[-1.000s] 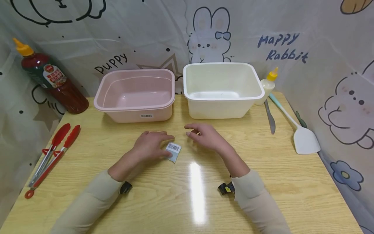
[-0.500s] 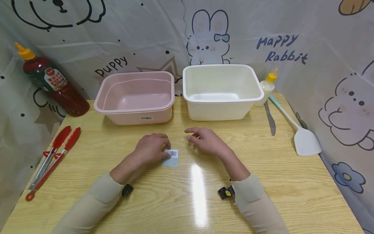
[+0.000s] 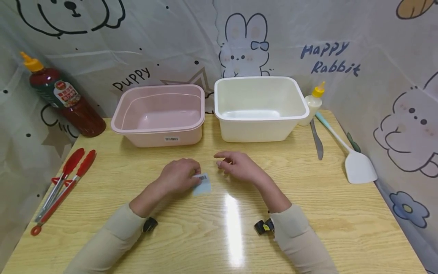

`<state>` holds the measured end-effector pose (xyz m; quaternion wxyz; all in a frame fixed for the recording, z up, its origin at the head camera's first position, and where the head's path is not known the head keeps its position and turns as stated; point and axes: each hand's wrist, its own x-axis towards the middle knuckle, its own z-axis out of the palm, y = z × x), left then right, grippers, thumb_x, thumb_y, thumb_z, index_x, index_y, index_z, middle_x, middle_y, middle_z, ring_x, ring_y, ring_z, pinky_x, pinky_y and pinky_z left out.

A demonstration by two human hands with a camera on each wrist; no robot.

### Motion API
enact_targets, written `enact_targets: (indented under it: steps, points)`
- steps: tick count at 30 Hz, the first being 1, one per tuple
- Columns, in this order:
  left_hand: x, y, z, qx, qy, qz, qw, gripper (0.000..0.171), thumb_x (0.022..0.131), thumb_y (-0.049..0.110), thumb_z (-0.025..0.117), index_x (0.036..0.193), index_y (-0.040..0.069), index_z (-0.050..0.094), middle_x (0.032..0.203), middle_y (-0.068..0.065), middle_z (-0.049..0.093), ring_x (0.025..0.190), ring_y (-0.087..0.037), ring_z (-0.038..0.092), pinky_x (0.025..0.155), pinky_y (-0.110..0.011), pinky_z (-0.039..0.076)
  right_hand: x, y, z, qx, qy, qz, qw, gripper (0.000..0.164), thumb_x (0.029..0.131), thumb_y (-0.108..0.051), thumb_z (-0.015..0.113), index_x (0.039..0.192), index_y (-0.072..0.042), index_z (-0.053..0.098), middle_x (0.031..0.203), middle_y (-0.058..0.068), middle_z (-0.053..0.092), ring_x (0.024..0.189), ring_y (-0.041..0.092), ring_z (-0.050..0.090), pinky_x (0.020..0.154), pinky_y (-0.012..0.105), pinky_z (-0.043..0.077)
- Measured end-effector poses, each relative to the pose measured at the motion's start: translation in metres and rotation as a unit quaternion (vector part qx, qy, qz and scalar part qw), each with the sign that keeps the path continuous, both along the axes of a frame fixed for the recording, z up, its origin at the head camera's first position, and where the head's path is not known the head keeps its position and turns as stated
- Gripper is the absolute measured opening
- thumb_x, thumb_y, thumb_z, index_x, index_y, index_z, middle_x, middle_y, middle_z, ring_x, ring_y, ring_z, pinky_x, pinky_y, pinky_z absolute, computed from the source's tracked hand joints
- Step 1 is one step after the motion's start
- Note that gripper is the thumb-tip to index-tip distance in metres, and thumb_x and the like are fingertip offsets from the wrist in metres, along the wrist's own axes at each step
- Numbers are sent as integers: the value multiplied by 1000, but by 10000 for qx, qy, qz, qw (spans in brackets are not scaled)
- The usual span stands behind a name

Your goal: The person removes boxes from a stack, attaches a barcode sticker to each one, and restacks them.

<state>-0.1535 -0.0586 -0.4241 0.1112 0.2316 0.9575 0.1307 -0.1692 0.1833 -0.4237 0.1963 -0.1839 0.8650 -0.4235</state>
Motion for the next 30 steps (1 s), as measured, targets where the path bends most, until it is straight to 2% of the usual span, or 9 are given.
enact_targets:
  steps: [4,9,13,17,21,24,28,30]
  points:
    - [0,1,2,522,-384,265,9975,12,94,34,72,86,26,66,86,8,67,75,-14,58,64,-34,45,2,-3,-2,-72,-63,77,9999,42,105,-27,58,143,-11,58,109,12,75,84,22,72,75,33,57]
    - [-5,5,7,1002,-705,401,9917,8,95,34,71,95,26,70,86,9,68,76,-13,59,66,-31,44,3,-8,-5,-264,-127,244,9993,40,103,-24,61,140,-10,60,111,11,75,84,23,73,77,32,58]
    - [-10,8,14,1402,-893,635,9840,9,95,36,71,99,28,71,88,9,68,78,-13,60,70,-31,46,4,-12,-4,-215,108,174,9996,24,101,-23,62,121,-12,71,103,7,75,83,20,69,73,32,56]
    - [-14,8,18,2152,-954,912,9676,21,94,35,74,113,30,68,92,6,68,73,-14,62,64,-31,49,3,-13,0,-306,217,-188,9991,14,101,-21,63,102,-10,72,94,7,73,83,19,65,74,34,56]
    - [-15,8,18,3024,-724,821,9469,43,93,26,75,134,31,61,96,3,68,71,-15,63,57,-30,50,0,-9,5,-762,-58,-637,9950,19,102,-19,61,105,-2,69,102,15,73,87,20,69,82,43,61]
    - [-15,9,18,3396,-594,646,9365,48,93,20,75,138,30,60,96,0,69,71,-16,63,57,-29,51,-2,-4,10,-1029,-228,-903,9903,24,103,-20,59,111,2,66,110,20,73,88,21,71,87,49,60]
    - [-15,13,18,3547,-647,581,9309,46,93,18,75,137,27,63,98,-2,69,72,-15,62,57,-27,50,-1,-2,14,-1268,-414,-980,9862,25,102,-20,60,113,2,65,108,19,74,86,21,72,90,54,57]
    - [-14,14,18,3539,-706,612,9306,45,93,19,74,137,25,64,99,-3,69,72,-15,62,57,-26,50,0,-3,15,-1404,-504,-940,9843,24,102,-20,60,112,2,66,106,19,75,85,22,72,91,56,56]
